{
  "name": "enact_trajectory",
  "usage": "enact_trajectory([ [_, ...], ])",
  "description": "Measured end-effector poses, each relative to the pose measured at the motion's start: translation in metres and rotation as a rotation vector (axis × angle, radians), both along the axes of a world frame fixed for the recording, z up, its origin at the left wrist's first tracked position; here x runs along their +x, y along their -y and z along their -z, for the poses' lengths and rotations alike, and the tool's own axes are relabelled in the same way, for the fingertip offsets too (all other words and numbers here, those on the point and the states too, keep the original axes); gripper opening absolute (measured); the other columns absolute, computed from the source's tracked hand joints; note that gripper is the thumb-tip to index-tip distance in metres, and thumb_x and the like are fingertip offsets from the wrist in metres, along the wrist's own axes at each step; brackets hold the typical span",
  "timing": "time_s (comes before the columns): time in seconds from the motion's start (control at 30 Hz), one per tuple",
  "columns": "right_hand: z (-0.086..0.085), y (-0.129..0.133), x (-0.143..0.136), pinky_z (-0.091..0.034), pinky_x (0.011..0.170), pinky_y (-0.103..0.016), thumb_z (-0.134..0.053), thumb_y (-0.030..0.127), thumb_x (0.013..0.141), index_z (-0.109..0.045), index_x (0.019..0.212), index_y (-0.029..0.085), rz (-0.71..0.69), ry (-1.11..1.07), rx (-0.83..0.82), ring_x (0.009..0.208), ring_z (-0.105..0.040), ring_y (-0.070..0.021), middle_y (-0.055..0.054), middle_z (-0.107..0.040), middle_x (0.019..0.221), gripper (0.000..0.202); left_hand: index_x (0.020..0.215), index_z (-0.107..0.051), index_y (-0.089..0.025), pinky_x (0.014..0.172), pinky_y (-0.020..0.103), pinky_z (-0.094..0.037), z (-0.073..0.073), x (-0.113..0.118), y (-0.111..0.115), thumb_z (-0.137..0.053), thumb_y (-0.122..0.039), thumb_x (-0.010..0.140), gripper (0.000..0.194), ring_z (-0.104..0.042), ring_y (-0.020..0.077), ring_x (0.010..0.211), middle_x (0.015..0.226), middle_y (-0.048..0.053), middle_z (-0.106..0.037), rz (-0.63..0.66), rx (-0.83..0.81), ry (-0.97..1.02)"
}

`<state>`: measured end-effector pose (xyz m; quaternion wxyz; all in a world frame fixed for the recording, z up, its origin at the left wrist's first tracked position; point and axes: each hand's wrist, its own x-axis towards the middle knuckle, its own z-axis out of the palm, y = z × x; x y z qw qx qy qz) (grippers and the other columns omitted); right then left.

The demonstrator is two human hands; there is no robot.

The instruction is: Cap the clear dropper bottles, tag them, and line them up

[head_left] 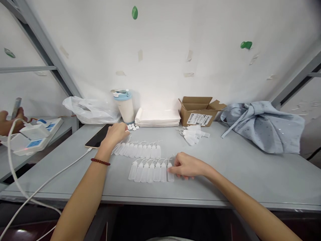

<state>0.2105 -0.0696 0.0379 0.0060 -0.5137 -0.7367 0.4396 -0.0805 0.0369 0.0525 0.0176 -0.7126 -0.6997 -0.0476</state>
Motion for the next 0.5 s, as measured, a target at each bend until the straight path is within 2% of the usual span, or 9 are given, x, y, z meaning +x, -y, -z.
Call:
enact_trajectory([
  [0.13, 0.001, -0.001, 0.002, -0.032, 0.031, -0.021, -0.051, 0.035, 0.071, -0.048, 0.046, 0.018, 0.023, 0.004, 0.031, 0.029, -0.04, -0.0078, 0.003, -0.049, 0.039, 0.03, 0.078, -0.063, -0.016, 0.068, 0.031, -0.041, -0.005, 0.008, 0.004, -0.052, -0.027, 0.073, 0.016, -0.062, 0.0269, 0.084, 0.085, 0.011, -0.069, 0.049, 0.061, 0.153],
  [0.33, 0.0, -0.002, 0.004, -0.029, 0.03, -0.021, -0.05, 0.028, 0.068, -0.043, 0.043, 0.018, 0.031, -0.032, 0.058, 0.028, -0.039, -0.0077, 0.003, -0.047, 0.037, 0.028, 0.077, -0.063, -0.016, 0.067, 0.027, -0.042, -0.013, 0.038, 0.018, -0.06, -0.047, 0.073, 0.032, -0.059, 0.0184, 0.073, 0.08, 0.005, -0.067, 0.26, 0.05, 0.741],
  [0.43, -0.002, -0.005, 0.007, -0.029, 0.033, -0.021, -0.05, 0.026, 0.07, -0.043, 0.044, 0.018, 0.086, -0.134, 0.134, 0.031, -0.04, -0.0076, 0.003, -0.047, 0.038, 0.028, 0.078, -0.063, -0.016, 0.071, 0.027, -0.042, -0.013, 0.056, 0.029, -0.063, -0.047, 0.073, 0.031, -0.057, 0.0154, 0.075, 0.08, 0.003, -0.065, 0.363, -0.035, 1.0],
  [0.5, -0.004, -0.007, 0.008, -0.031, 0.038, -0.02, -0.05, 0.026, 0.072, -0.044, 0.045, 0.017, 0.14, -0.222, 0.245, 0.036, -0.041, -0.0073, 0.003, -0.048, 0.039, 0.028, 0.078, -0.063, -0.017, 0.074, 0.027, -0.042, -0.011, 0.068, 0.036, -0.064, -0.045, 0.073, 0.029, -0.055, 0.0139, 0.076, 0.081, 0.002, -0.063, 0.422, -0.094, 1.157],
])
